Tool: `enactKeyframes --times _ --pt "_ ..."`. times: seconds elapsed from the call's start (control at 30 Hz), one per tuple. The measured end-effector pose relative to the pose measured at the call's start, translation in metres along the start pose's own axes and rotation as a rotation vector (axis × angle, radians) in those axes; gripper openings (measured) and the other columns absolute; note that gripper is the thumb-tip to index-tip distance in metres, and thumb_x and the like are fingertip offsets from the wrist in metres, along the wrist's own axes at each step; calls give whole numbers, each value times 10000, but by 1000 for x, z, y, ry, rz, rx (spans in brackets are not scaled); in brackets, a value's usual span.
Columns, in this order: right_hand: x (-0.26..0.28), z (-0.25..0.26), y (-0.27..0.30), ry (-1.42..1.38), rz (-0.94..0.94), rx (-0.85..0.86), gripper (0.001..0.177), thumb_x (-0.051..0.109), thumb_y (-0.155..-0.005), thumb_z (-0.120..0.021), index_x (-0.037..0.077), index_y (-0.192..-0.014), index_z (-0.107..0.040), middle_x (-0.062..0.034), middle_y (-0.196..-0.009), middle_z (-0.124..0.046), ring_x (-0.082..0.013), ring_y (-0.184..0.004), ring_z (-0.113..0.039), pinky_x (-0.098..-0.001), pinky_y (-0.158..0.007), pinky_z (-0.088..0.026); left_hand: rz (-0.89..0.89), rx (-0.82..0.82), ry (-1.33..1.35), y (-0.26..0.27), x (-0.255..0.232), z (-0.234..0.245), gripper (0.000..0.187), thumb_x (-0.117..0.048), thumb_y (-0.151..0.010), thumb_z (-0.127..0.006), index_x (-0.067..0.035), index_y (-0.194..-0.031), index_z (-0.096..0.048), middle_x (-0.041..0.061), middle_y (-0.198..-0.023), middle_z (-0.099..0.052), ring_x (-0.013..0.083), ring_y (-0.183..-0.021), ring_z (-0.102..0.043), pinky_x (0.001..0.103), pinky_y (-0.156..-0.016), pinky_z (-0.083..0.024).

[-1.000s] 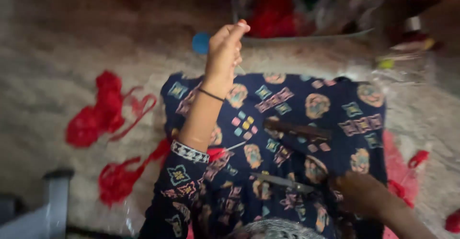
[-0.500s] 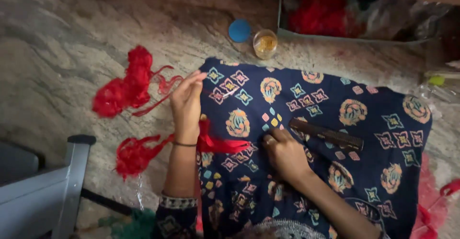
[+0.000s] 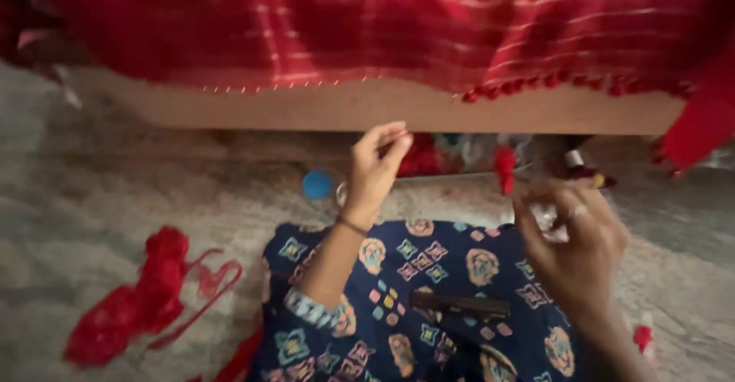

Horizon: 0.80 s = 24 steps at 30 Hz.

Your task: Sewing or attaching small decorative red tassels and beads to the edge of a red silk fabric.

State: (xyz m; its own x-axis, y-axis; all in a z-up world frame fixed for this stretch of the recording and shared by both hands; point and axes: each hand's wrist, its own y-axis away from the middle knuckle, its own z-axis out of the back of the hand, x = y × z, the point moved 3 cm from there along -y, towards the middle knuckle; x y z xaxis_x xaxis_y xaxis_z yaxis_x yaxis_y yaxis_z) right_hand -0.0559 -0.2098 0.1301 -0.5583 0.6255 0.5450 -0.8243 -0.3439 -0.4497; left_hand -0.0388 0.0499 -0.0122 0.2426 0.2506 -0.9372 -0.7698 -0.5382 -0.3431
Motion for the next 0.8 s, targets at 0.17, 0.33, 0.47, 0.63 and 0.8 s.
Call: enactKeyframes --times 0.17,0.33,0.47,0.63,0.8 --pt "-37 -24 -39 -332 -138 -85 124 52 -937 -724 10 -1054 -725 -89 -976 -761 -106 -821 -714 -270 -733 -575 269 97 541 -36 36 -72 294 -158 -947 -752 -26 -1200 -685 12 -1064 -728 99 -994 -649 269 -890 -501" --pt "-52 -55 -65 -680 -176 -83 87 3 -962 -651 -18 -1029 -703 -88 -973 -772 -90 -854 -722 -252 -785 -611 588 117 725 -45 23 -84 267 -248 -954 -708 -107 -1182 -710 -70 -1107 -719 35 -1031 -595 237 -864 -409" --pt "-47 -74 -80 -572 -160 -30 104 9 -949 -662 -28 -1037 -703 -91 -936 -781 -112 -851 -738 -251 -775 -596 373 190 767 -44 24 -83 222 -202 -947 -722 -45 -1102 -745 18 -1088 -757 79 -1012 -662 248 -951 -477" --pt "-41 -87 -85 -450 -116 -23 126 20 -923 -710 -6 -1040 -747 -94 -897 -781 -117 -802 -737 -252 -731 -577 397 157 694 -22 14 -70 158 -123 -962 -751 9 -1050 -757 75 -1020 -746 123 -913 -646 295 -855 -492" --pt "-32 -94 -84 -404 -18 -58 123 -1 -900 -705 20 -1011 -754 -98 -862 -760 -113 -728 -726 -255 -667 -561 76 79 168 -19 -50 -45 118 -119 -925 -722 -14 -963 -761 51 -999 -752 136 -969 -692 289 -895 -533"
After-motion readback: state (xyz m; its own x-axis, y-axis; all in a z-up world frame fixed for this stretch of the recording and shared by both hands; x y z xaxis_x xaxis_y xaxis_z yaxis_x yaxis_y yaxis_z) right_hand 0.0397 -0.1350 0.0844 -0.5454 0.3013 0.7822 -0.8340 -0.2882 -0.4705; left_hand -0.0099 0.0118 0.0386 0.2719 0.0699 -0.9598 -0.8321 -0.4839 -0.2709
